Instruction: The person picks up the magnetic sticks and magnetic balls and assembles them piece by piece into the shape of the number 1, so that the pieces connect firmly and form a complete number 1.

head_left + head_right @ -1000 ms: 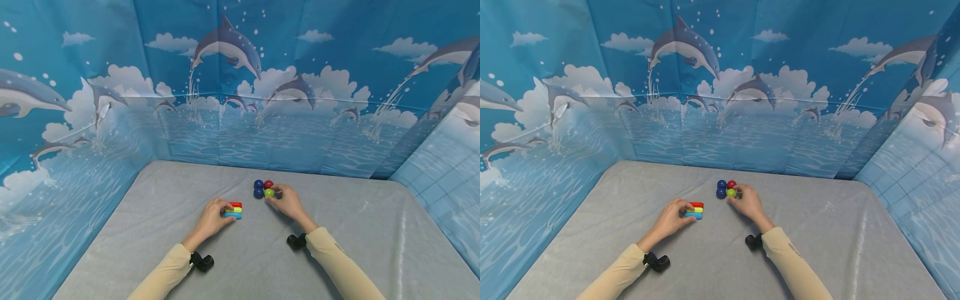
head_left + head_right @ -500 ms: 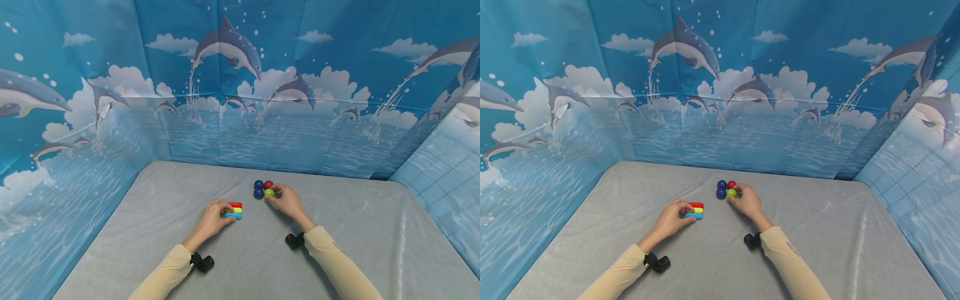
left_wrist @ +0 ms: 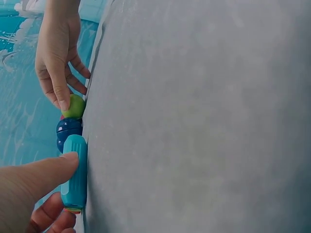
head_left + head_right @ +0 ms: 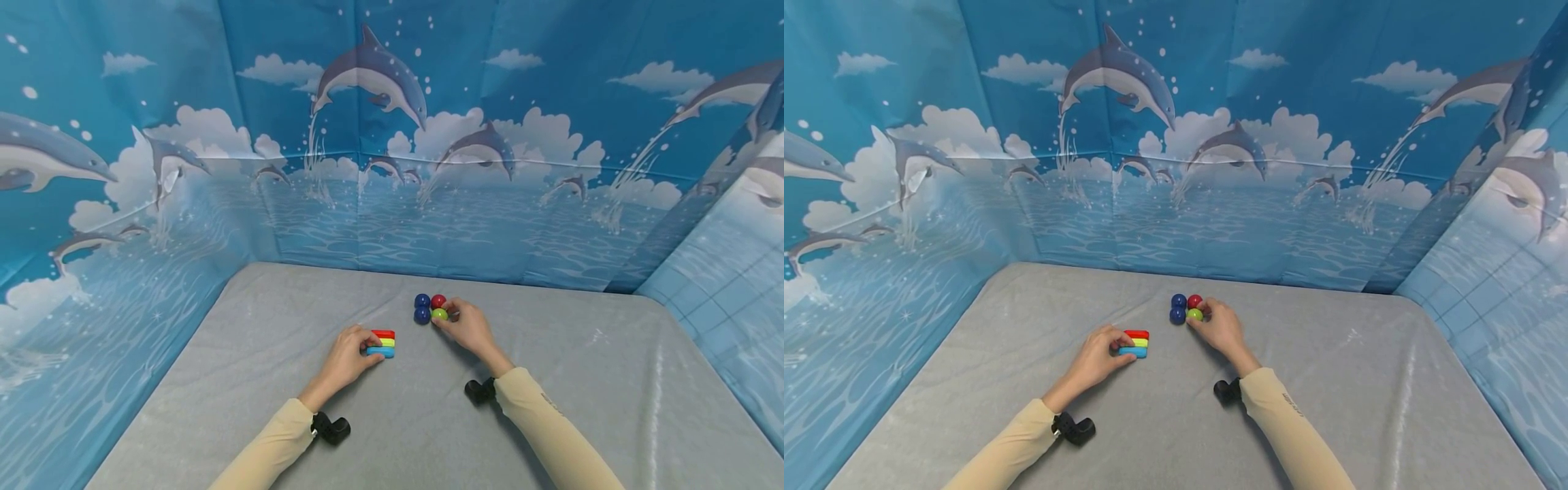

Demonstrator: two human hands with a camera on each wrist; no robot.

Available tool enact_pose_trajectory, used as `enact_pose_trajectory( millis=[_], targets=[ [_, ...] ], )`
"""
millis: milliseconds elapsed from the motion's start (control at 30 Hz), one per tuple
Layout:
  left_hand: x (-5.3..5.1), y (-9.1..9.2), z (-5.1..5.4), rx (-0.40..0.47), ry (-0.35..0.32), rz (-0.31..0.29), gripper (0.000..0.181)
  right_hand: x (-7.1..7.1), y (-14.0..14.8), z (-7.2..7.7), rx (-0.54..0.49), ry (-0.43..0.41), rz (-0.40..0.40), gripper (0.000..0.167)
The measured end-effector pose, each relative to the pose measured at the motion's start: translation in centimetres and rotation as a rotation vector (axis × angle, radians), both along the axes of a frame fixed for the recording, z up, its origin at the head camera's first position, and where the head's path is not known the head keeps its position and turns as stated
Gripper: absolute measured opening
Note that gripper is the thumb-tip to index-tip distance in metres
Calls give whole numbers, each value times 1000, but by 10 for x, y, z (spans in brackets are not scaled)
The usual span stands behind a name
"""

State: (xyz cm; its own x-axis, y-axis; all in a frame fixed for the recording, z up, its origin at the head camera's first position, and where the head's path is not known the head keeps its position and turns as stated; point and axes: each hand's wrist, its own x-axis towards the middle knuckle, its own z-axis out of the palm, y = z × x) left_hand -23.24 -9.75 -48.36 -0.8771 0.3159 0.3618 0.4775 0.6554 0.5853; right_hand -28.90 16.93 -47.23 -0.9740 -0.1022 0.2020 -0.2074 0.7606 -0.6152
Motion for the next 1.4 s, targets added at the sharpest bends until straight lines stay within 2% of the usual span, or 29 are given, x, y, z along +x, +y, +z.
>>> enact_pose_trajectory(
  millis=[233, 600, 900, 1400],
  targets=[
    [0, 0, -1, 1, 1, 5, 19, -1, 1, -1, 11, -4, -4, 35],
    [2, 1, 1, -9, 1, -21, 18, -1, 2, -2, 6, -30, 6, 35],
    [5, 3, 3, -18, -44, -37, 18, 0, 3, -2, 10, -47, 15, 34],
    [7, 3, 5, -36, -60, -50, 19, 6, 7, 3, -9, -63, 30, 34]
  ],
)
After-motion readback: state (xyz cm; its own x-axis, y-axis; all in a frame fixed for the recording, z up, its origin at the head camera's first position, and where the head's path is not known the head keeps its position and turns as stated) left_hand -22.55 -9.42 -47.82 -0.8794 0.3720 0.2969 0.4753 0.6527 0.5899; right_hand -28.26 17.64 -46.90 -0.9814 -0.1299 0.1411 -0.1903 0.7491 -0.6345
